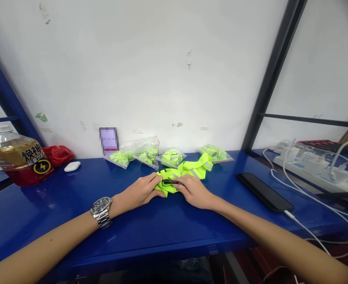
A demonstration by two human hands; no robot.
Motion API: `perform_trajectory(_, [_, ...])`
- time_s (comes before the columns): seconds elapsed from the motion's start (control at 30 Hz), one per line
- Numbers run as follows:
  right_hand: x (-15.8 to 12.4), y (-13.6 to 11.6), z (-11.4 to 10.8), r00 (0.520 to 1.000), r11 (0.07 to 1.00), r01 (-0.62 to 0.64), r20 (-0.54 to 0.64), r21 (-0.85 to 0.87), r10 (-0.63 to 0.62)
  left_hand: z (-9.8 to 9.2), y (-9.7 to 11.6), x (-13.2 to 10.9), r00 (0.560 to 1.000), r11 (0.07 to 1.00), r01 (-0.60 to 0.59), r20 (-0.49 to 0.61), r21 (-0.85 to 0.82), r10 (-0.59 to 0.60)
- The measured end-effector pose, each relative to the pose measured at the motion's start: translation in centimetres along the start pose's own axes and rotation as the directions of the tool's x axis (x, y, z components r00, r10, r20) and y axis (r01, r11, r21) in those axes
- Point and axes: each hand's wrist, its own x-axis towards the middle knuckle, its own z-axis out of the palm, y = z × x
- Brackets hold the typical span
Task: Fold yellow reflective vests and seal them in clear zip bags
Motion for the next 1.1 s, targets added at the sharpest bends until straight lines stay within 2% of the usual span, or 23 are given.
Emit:
perform_trajectory(0.17, [-0.1, -0.5, -0.4, 0.999, 0.996, -0.036, -0.027, 0.086, 0.038, 0.0, 0.3, 0.0, 0.999, 0.998, 0.033, -0.035, 0.047, -0.031])
perform_trajectory(0.3, [-0.3, -1.1, -0.3, 0.998, 0.991, -0.029, -0.05, 0.128, 0.036, -0.4, 0.6, 0.2, 0.992, 0.992, 0.114, -0.048, -0.044, -0.116])
perform_trajectory(0.37, [-0.3, -1.3, 0.0, 0.998, 0.989, -0.03, -0.054, 0.143, 0.038, -0.6, 0.7, 0.3, 0.985, 0.98, 0.17, -0.021, -0.105, -0.173])
perform_trajectory(0.43, [-0.2, -1.6, 0.4, 0.995, 0.993, -0.026, -0.09, 0.113, 0.036, -0.9, 0.9, 0.4, 0.969, 0.954, 0.248, 0.042, -0.169, -0.244])
perform_trajectory(0.57, [-0.1, -1.8, 1.1, 0.977, 0.998, 0.005, -0.212, -0.067, -0.019, -1.2, 0.7, 0.9, 0.921, 0.889, 0.384, 0.166, -0.248, -0.351])
perform_trajectory(0.63, [-0.2, -1.9, 1.1, 0.976, 0.992, -0.005, -0.217, -0.124, -0.022, -1.3, 0.5, 1.1, 0.903, 0.868, 0.423, 0.205, -0.262, -0.378])
perform_trajectory(0.7, [-0.4, -2.3, 1.0, 0.978, 0.987, -0.022, -0.206, -0.159, -0.011, -1.3, 0.2, 1.3, 0.86, 0.82, 0.49, 0.315, -0.295, -0.401])
perform_trajectory(0.8, [-0.9, -3.3, 0.6, 0.978, 0.97, -0.012, -0.204, -0.245, -0.039, -1.3, 0.0, 1.7, 0.774, 0.76, 0.586, 0.471, -0.281, -0.423])
perform_trajectory(0.87, [-1.1, -3.9, 0.6, 0.98, 0.952, 0.023, -0.183, -0.304, -0.082, -1.3, 0.1, 2.0, 0.763, 0.771, 0.594, 0.461, -0.228, -0.452])
perform_trajectory(1.1, [-1.0, -3.6, 1.5, 0.99, 0.914, 0.108, -0.045, -0.391, -0.136, -0.5, 0.2, 2.0, 0.806, 0.823, 0.564, 0.266, -0.072, -0.529])
